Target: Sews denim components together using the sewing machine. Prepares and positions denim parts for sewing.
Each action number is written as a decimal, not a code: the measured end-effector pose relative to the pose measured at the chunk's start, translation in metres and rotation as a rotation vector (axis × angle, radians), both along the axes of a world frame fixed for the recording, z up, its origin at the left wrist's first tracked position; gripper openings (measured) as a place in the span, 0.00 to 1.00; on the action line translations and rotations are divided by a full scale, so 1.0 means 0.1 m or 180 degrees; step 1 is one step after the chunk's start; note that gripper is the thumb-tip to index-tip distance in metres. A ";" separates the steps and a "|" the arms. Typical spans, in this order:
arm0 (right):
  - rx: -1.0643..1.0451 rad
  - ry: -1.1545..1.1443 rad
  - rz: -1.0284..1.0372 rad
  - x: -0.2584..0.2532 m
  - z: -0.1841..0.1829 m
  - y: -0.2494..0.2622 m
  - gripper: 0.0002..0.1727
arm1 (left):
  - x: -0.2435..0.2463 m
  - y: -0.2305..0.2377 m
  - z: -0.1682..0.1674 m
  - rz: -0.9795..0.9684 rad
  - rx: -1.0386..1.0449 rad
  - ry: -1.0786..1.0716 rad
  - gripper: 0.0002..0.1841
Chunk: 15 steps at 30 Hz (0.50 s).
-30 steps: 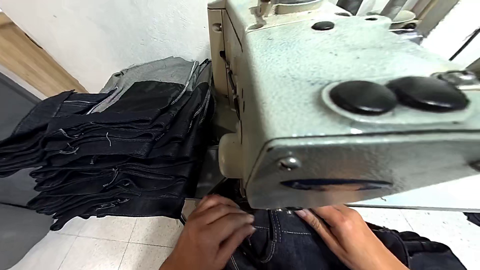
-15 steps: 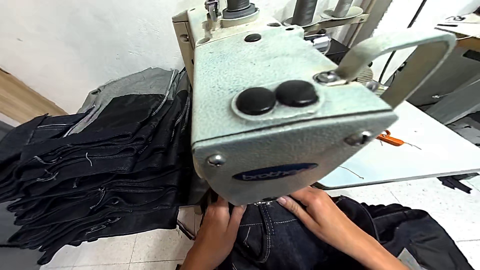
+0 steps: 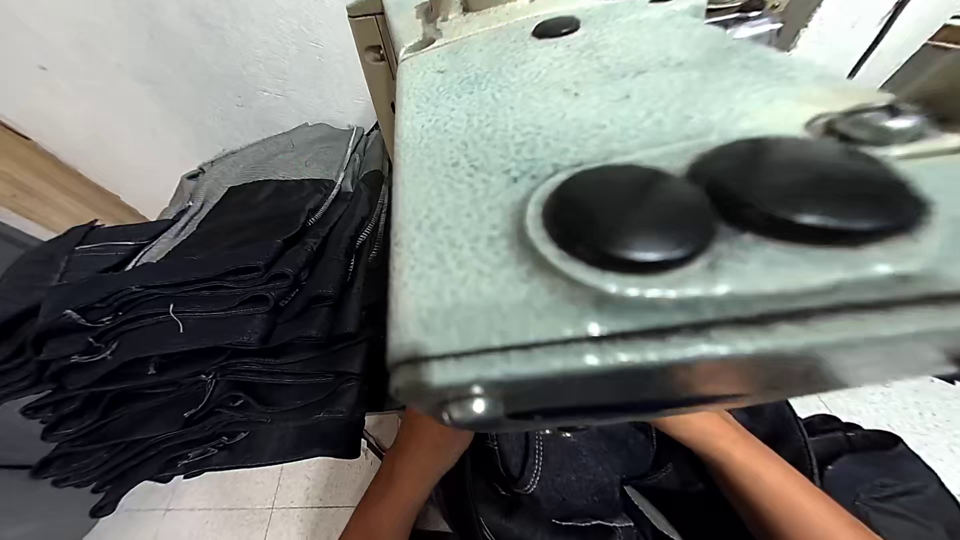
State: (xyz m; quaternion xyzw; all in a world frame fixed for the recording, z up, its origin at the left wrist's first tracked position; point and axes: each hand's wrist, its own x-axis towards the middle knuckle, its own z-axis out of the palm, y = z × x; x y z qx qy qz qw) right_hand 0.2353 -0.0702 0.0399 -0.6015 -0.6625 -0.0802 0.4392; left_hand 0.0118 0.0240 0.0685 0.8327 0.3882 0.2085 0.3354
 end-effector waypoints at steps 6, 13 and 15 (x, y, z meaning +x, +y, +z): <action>-0.0808 0.0183 0.0173 0.02 0.09 0.03 0.13 | 0.08 0.06 0.13 -0.0010 -0.0226 0.0578 0.09; -0.0758 -0.0070 -0.0148 -0.20 0.58 -0.27 0.08 | -0.26 0.06 0.00 -0.0528 0.0170 0.0115 0.12; -0.0334 -0.0497 -0.0232 -0.09 0.44 -0.36 0.09 | -0.26 0.05 0.01 -0.0573 0.0280 0.0039 0.12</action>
